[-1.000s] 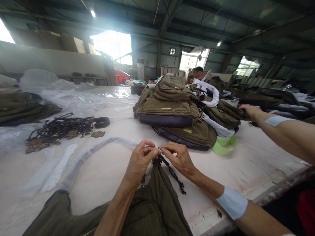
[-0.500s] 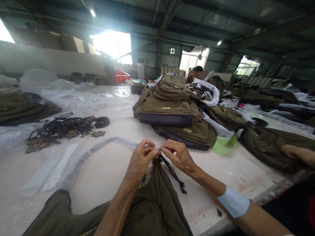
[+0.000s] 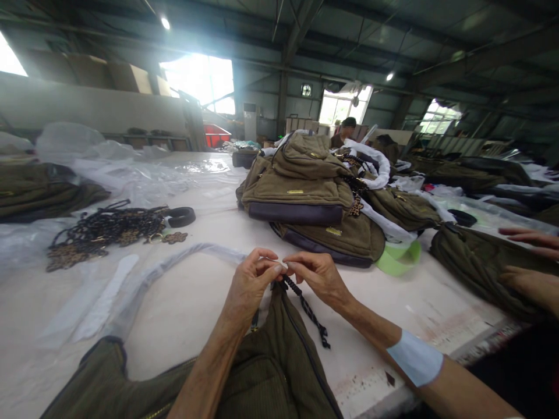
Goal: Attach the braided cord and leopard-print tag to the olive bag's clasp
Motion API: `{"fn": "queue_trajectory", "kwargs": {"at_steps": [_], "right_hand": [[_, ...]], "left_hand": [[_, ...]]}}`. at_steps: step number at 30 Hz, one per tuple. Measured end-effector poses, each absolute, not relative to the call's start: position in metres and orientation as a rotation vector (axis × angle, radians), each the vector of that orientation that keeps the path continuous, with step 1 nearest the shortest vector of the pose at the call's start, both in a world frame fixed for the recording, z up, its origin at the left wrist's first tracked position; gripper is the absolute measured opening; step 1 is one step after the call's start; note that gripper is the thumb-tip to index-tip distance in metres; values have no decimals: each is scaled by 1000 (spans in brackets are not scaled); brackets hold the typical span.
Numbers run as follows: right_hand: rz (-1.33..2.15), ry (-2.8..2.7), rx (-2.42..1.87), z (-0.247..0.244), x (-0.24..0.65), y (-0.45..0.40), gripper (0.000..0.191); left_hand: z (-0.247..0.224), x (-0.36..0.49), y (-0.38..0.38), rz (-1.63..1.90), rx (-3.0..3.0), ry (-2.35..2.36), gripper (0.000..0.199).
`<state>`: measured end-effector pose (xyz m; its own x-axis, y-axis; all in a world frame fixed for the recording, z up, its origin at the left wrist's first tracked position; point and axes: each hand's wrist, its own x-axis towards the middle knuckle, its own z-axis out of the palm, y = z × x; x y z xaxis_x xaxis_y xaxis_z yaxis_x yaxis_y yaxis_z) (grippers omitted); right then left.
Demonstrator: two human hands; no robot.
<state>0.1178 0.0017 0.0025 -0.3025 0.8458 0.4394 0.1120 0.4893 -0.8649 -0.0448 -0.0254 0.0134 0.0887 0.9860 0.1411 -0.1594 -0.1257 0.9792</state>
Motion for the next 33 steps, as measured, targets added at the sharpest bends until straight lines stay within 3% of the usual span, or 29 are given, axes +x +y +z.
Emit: {"fn": "queue_trajectory", "kwargs": {"at_steps": [12,33], "right_hand": [[720,-1869,-766,3,121,3,20],[771,-1815,-783,-1,119,5,22]], "left_hand": [[15,-44,-26,1319,1207,963,21],[17,-43,-27,1305,1200,950,21]]}}
